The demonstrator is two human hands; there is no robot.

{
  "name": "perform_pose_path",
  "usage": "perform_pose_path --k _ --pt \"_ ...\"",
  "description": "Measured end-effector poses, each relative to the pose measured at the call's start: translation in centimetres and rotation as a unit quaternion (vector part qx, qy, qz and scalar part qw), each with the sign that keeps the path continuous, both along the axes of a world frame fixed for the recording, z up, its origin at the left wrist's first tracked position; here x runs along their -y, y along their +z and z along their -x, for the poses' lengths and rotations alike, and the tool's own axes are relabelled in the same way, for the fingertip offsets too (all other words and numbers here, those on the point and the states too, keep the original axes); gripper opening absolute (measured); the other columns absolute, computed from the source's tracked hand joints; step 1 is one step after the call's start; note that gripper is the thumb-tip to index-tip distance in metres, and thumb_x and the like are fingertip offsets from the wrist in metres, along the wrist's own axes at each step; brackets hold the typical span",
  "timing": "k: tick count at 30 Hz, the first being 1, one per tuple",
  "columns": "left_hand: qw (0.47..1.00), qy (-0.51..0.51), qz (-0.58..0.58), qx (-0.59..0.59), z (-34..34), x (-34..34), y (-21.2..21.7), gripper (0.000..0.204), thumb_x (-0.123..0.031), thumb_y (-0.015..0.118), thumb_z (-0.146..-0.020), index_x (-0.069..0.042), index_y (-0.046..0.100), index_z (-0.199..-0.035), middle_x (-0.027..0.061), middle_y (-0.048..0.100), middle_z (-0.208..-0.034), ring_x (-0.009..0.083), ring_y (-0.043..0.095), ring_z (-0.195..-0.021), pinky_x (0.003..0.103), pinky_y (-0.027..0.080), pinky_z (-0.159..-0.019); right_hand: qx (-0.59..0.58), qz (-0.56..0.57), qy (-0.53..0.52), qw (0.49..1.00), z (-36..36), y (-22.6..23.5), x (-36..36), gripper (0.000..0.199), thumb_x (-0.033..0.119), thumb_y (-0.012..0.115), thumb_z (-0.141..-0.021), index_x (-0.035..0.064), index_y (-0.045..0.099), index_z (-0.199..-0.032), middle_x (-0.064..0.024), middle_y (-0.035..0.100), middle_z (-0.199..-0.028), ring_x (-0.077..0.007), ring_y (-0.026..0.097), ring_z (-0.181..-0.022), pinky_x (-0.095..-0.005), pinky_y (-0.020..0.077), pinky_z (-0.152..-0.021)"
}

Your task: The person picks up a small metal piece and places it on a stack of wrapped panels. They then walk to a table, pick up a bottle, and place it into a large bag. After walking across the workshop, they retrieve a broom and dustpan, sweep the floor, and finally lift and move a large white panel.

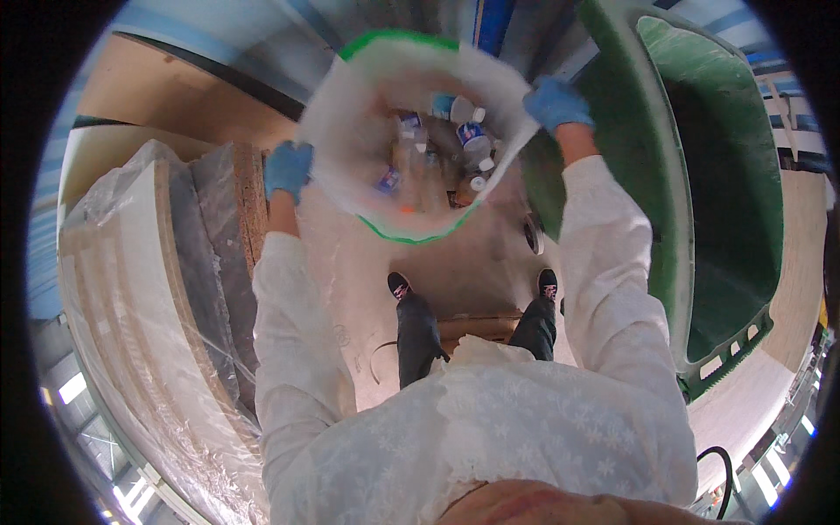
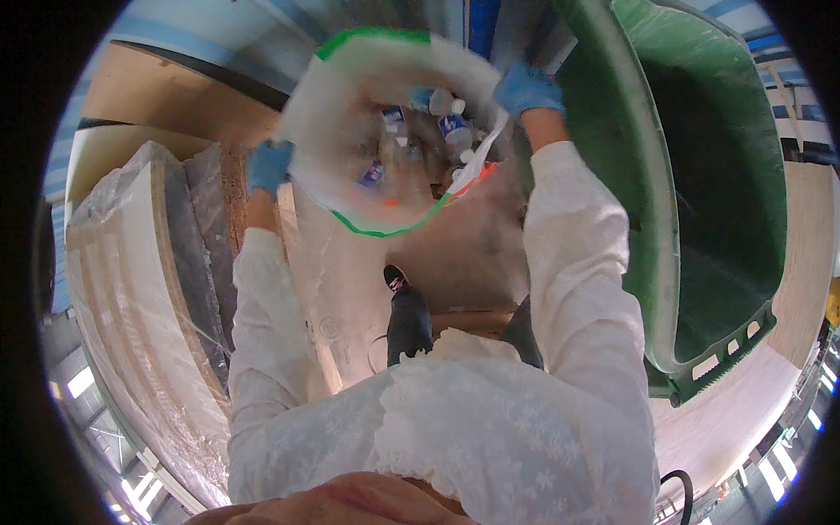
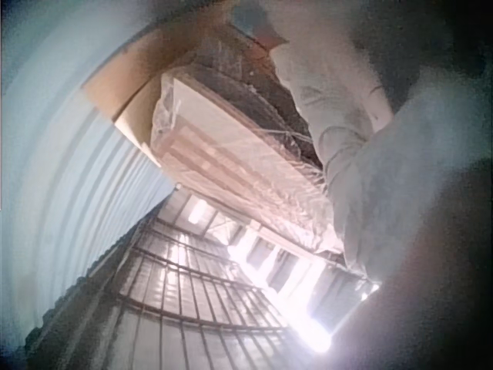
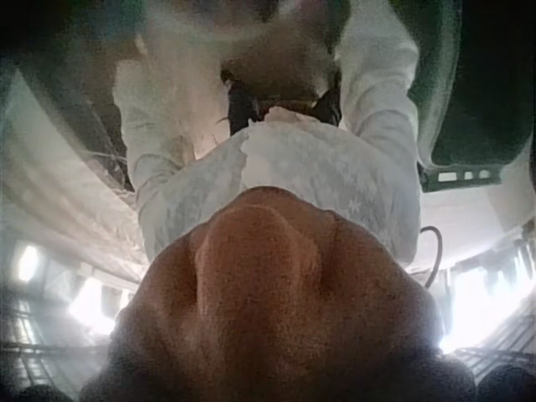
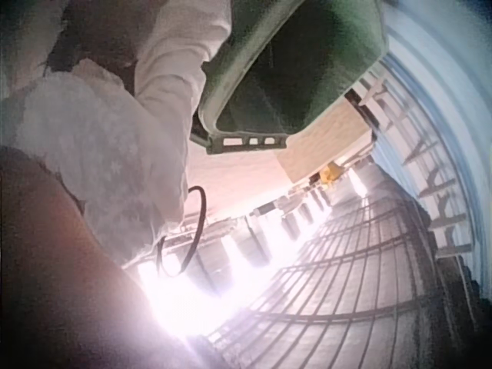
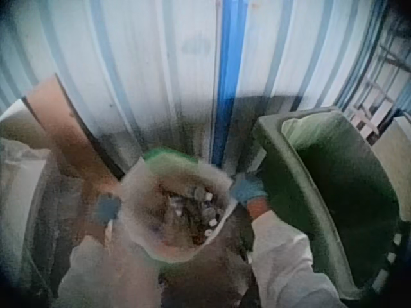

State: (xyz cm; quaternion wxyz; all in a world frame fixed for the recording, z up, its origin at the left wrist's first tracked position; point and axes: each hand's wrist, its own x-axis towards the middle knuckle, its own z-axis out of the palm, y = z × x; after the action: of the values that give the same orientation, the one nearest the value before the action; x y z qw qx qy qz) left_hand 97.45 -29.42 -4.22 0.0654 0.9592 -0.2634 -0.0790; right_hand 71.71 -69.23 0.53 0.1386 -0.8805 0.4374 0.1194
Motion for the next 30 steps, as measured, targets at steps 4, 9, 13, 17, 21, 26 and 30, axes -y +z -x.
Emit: perform_pose_path --k 4,9,13,17,21,26,30 --pt "0.948 0.187 0.157 -0.203 -1.4 -0.1 -5.1 0.036 -0.025 0.055 -0.085 0.006 0.065 -0.100 0.0219 0.070 -0.084 0.0299 0.071 -0.071 0.040 0.057 -0.066 0.025 -0.036 -0.021 0.999 0.7 -5.3 -0.3 0.046 0.033 0.057 -0.082 0.0107 0.065 -0.122 -0.0213 0.060 -0.129 -0.0405 0.057 -0.119 -0.0456 0.0463 -0.100" --pt "0.930 0.183 0.199 -0.249 -3.2 2.0 -0.1 0.028 -0.022 0.059 -0.085 0.004 0.066 -0.091 0.0183 0.068 -0.073 0.0224 0.066 -0.053 0.034 0.052 -0.049 0.076 -0.051 -0.060 0.994 -0.3 -5.6 3.7 0.045 0.031 0.058 -0.081 0.0045 0.067 -0.116 -0.0246 0.061 -0.124 -0.0413 0.058 -0.117 -0.0457 0.0473 -0.098" --pt "0.931 0.145 0.232 -0.243 -5.5 5.7 4.5 0.029 -0.024 0.067 -0.086 0.005 0.067 -0.085 0.0157 0.067 -0.071 0.0217 0.063 -0.052 0.034 0.046 -0.045 0.158 -0.007 -0.103 0.982 -3.7 -4.8 7.9 0.046 0.030 0.061 -0.078 0.0020 0.067 -0.114 -0.0256 0.061 -0.124 -0.0421 0.057 -0.116 -0.0456 0.0466 -0.099" --pt "0.837 0.239 0.415 -0.266 -8.2 9.1 5.0 0.024 -0.018 0.067 -0.087 0.006 0.064 -0.093 0.0167 0.068 -0.082 0.0255 0.067 -0.062 0.034 0.050 -0.049 0.138 -0.025 -0.116 0.983 -7.0 -4.2 12.0 0.052 0.039 0.067 -0.079 0.0074 0.067 -0.119 -0.0229 0.065 -0.119 -0.0308 0.063 -0.113 -0.0412 0.0489 -0.095" --pt "0.615 0.257 0.648 -0.368 -8.7 10.5 1.5 0.025 -0.017 0.067 -0.088 0.004 0.063 -0.100 0.0165 0.067 -0.097 0.0257 0.067 -0.077 0.034 0.052 -0.057 0.421 -0.088 -0.117 0.895 -7.8 -5.5 11.7 0.041 0.035 0.066 -0.082 0.0048 0.070 -0.110 -0.0192 0.069 -0.114 -0.0327 0.065 -0.108 -0.0407 0.0515 -0.089" --pt "0.720 0.263 0.601 -0.228 -2.4 9.3 -4.8 0.025 -0.023 0.065 -0.089 0.001 0.062 -0.097 0.0068 0.063 -0.090 0.0173 0.057 -0.077 0.034 0.048 -0.067 0.425 -0.106 -0.123 0.891 -3.1 -5.7 5.0 0.046 0.035 0.065 -0.084 0.0066 0.066 -0.119 -0.0206 0.065 -0.120 -0.0368 0.061 -0.113 -0.0418 0.0484 -0.094" --pt "0.784 0.225 0.526 -0.243 7.2 8.3 -8.3 0.034 -0.021 0.065 -0.090 0.006 0.060 -0.109 0.0080 0.063 -0.106 0.0165 0.056 -0.095 0.032 0.047 -0.081 0.450 -0.116 -0.061 0.883 2.6 -2.1 -5.2 0.046 0.025 0.070 -0.083 0.0040 0.061 -0.123 -0.0195 0.069 -0.109 -0.0305 0.066 -0.102 -0.0389 0.0531 -0.087"
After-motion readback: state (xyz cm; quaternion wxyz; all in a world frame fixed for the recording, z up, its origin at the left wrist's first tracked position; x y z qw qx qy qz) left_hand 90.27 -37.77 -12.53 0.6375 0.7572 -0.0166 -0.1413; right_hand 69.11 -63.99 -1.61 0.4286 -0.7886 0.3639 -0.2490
